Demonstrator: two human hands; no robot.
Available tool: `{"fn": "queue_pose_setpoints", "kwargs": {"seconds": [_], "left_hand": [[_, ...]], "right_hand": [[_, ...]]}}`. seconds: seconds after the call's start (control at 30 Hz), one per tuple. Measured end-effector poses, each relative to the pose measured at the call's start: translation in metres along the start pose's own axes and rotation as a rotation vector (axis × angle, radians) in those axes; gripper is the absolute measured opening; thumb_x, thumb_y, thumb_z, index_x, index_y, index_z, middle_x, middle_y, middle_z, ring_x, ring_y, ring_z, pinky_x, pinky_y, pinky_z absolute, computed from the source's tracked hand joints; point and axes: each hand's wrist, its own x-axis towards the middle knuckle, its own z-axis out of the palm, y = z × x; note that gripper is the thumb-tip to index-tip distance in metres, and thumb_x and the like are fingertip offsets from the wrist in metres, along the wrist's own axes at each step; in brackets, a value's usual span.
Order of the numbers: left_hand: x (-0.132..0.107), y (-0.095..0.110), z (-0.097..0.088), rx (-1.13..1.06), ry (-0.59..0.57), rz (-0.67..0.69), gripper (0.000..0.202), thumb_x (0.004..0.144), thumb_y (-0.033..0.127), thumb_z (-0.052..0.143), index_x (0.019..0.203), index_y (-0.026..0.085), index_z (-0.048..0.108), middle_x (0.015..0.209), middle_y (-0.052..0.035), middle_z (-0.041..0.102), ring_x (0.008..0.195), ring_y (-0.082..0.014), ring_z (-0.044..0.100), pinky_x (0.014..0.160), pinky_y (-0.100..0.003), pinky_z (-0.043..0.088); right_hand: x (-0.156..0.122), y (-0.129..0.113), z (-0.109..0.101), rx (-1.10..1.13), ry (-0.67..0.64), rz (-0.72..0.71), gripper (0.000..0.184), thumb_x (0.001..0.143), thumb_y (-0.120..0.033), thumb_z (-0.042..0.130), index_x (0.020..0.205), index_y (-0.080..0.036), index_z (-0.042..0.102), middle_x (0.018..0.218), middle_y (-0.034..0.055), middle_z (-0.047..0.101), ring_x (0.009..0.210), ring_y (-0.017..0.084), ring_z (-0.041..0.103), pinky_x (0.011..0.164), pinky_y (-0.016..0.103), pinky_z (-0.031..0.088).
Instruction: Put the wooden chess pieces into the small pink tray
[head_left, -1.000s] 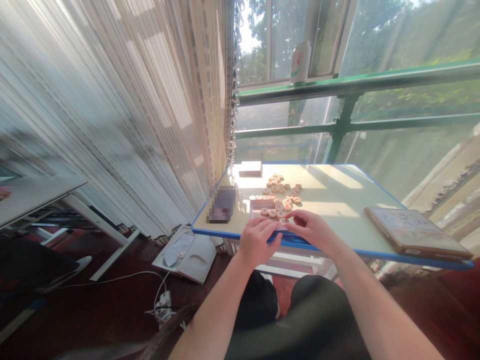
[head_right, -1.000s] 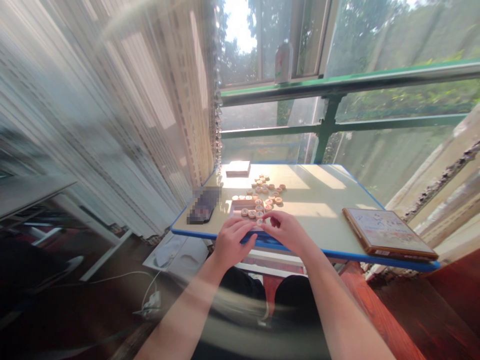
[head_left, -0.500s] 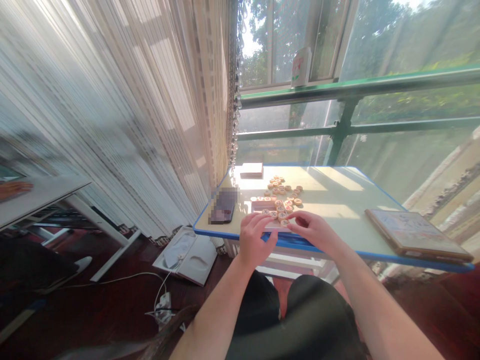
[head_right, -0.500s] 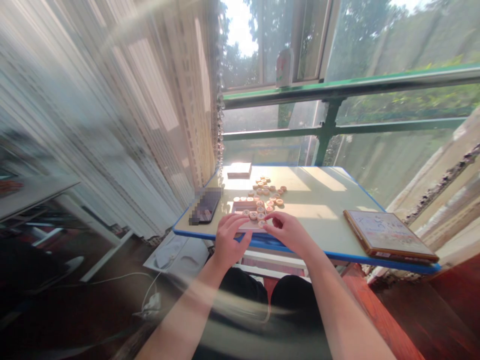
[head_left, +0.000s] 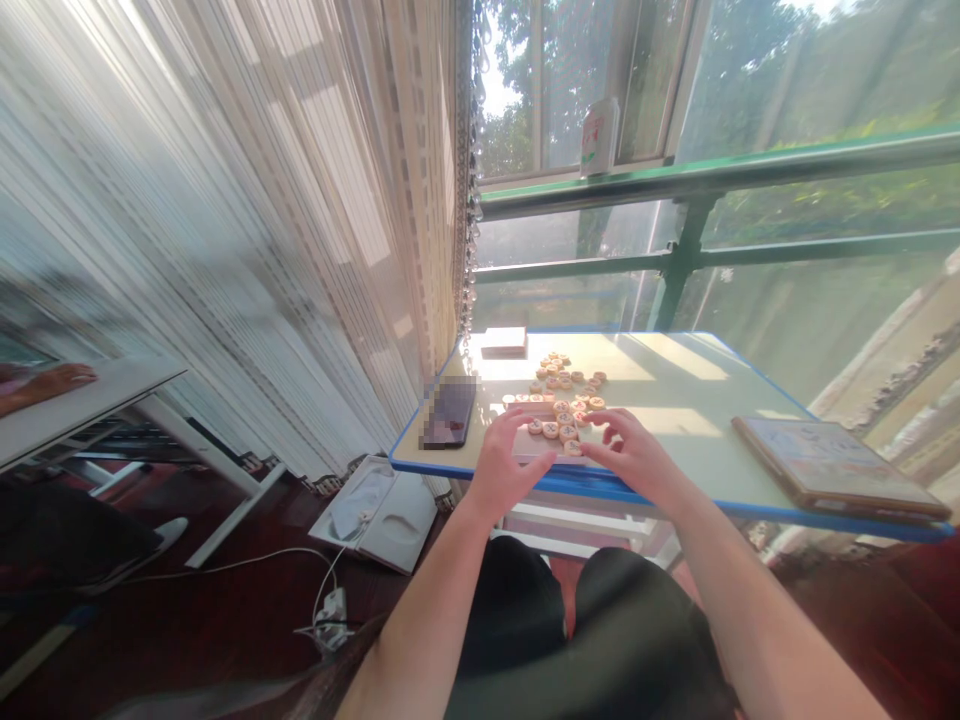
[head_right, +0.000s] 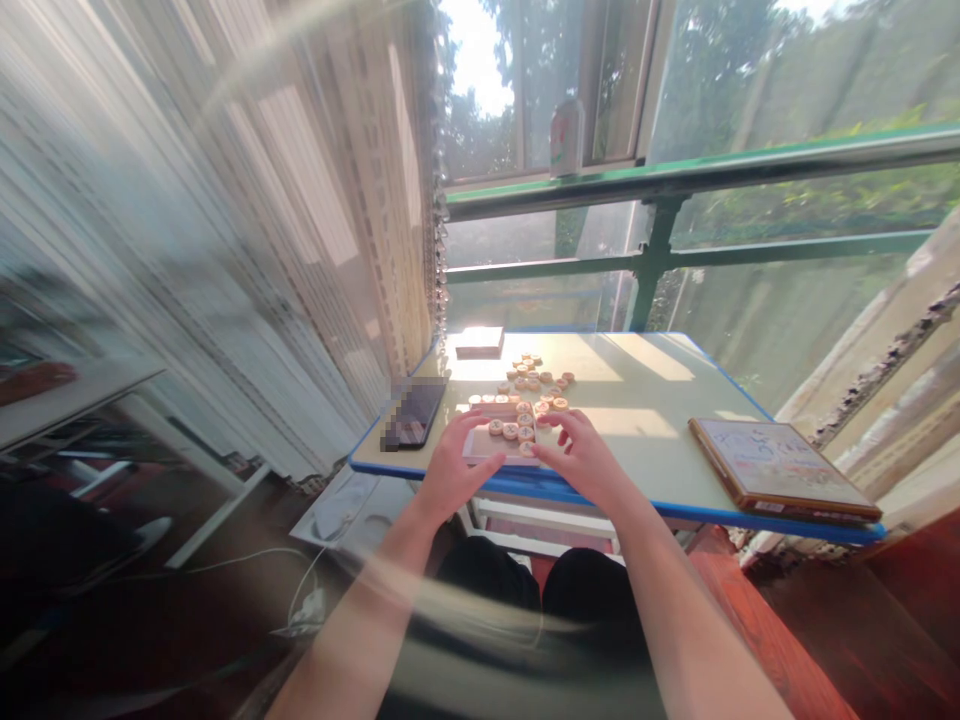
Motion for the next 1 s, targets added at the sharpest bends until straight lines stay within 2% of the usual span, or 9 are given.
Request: {"fn": "queue_pose_setpoints", "kwargs": {"seconds": [0.07,0.2,0.37,0.47,0.57,0.77,0.83,0.9,1.0], "left_hand": [[0.002,0.000,-0.003,-0.030,-0.029,-0.006,0.042,0.070,0.027,0.068,0.109,0.019,0.055,0.122,-0.0117,0.056,0.119,-0.0246,0.051,0.101,-0.045,0.042],[0.006,-0.002,-0.004,-0.128,-0.066,-0.038,0.039,0.071,0.023,0.068,0.108,0.018,0.057,0.123,-0.0119,0.057,0.120,-0.0241,0.050,0.101,-0.044,0.042],[0.013,-0.013,-0.003,-0.267,0.053,-0.102,0.016,0.082,0.025,0.057,0.096,0.019,0.062,0.120,-0.0094,0.060,0.117,-0.0213,0.054,0.100,-0.041,0.043],[0.029,-0.013,-0.007,-0.296,0.104,-0.108,0.014,0.084,0.026,0.054,0.090,0.019,0.064,0.111,-0.0079,0.065,0.107,-0.0196,0.060,0.096,-0.038,0.047],[0.060,-0.008,-0.008,-0.320,0.089,-0.078,0.013,0.082,0.026,0.055,0.088,0.018,0.064,0.103,-0.0062,0.068,0.101,-0.0186,0.062,0.090,-0.035,0.051],[0.137,-0.001,0.009,-0.180,-0.028,-0.004,0.014,0.079,0.022,0.055,0.087,0.017,0.066,0.093,-0.0053,0.069,0.088,-0.0168,0.064,0.076,-0.030,0.054],[0.159,-0.005,0.017,-0.119,-0.102,0.013,0.014,0.079,0.023,0.055,0.086,0.017,0.066,0.088,-0.0044,0.069,0.082,-0.0157,0.065,0.070,-0.027,0.054],[0.174,-0.011,0.024,-0.053,-0.208,0.049,0.016,0.080,0.026,0.054,0.086,0.017,0.066,0.086,-0.0033,0.070,0.078,-0.0151,0.065,0.067,-0.026,0.053],[0.181,-0.023,0.032,0.076,-0.374,0.130,0.018,0.080,0.028,0.053,0.086,0.018,0.067,0.087,-0.0026,0.071,0.075,-0.0159,0.065,0.065,-0.026,0.052]], "right_hand": [[0.000,0.000,0.001,0.026,0.015,0.006,0.037,0.074,-0.043,0.060,0.103,-0.021,0.060,0.105,0.0093,0.054,0.076,0.017,0.054,0.063,0.031,0.049],[0.000,-0.004,0.002,0.030,0.017,0.031,0.033,0.075,-0.041,0.059,0.099,-0.019,0.061,0.103,0.0094,0.058,0.072,0.016,0.055,0.065,0.032,0.050],[0.009,-0.007,-0.003,0.031,0.003,0.099,0.034,0.074,-0.043,0.059,0.097,-0.018,0.063,0.094,0.0075,0.064,0.065,0.015,0.055,0.060,0.030,0.047],[0.030,-0.011,-0.013,-0.013,-0.024,0.139,0.030,0.074,-0.040,0.058,0.095,-0.020,0.066,0.088,0.0050,0.067,0.061,0.014,0.055,0.057,0.027,0.044],[0.066,-0.015,-0.022,-0.156,0.005,0.131,0.025,0.074,-0.034,0.057,0.092,-0.020,0.067,0.089,0.0050,0.067,0.062,0.013,0.056,0.056,0.026,0.042],[0.129,0.009,-0.020,-0.429,0.107,0.043,0.022,0.075,-0.025,0.052,0.089,-0.019,0.067,0.081,0.0047,0.068,0.071,0.017,0.058,0.065,0.027,0.041],[0.136,0.023,-0.016,-0.497,0.134,0.041,0.021,0.076,-0.027,0.049,0.085,-0.020,0.067,0.075,0.0039,0.067,0.068,0.017,0.057,0.060,0.027,0.038],[0.136,0.034,-0.016,-0.570,0.065,0.088,0.022,0.077,-0.034,0.050,0.072,-0.021,0.067,0.065,0.0038,0.064,0.061,0.017,0.054,0.055,0.028,0.035],[0.133,0.041,-0.021,-0.622,0.005,0.129,0.028,0.076,-0.042,0.053,0.060,-0.022,0.063,0.061,0.0042,0.063,0.058,0.017,0.052,0.052,0.028,0.032]]}}
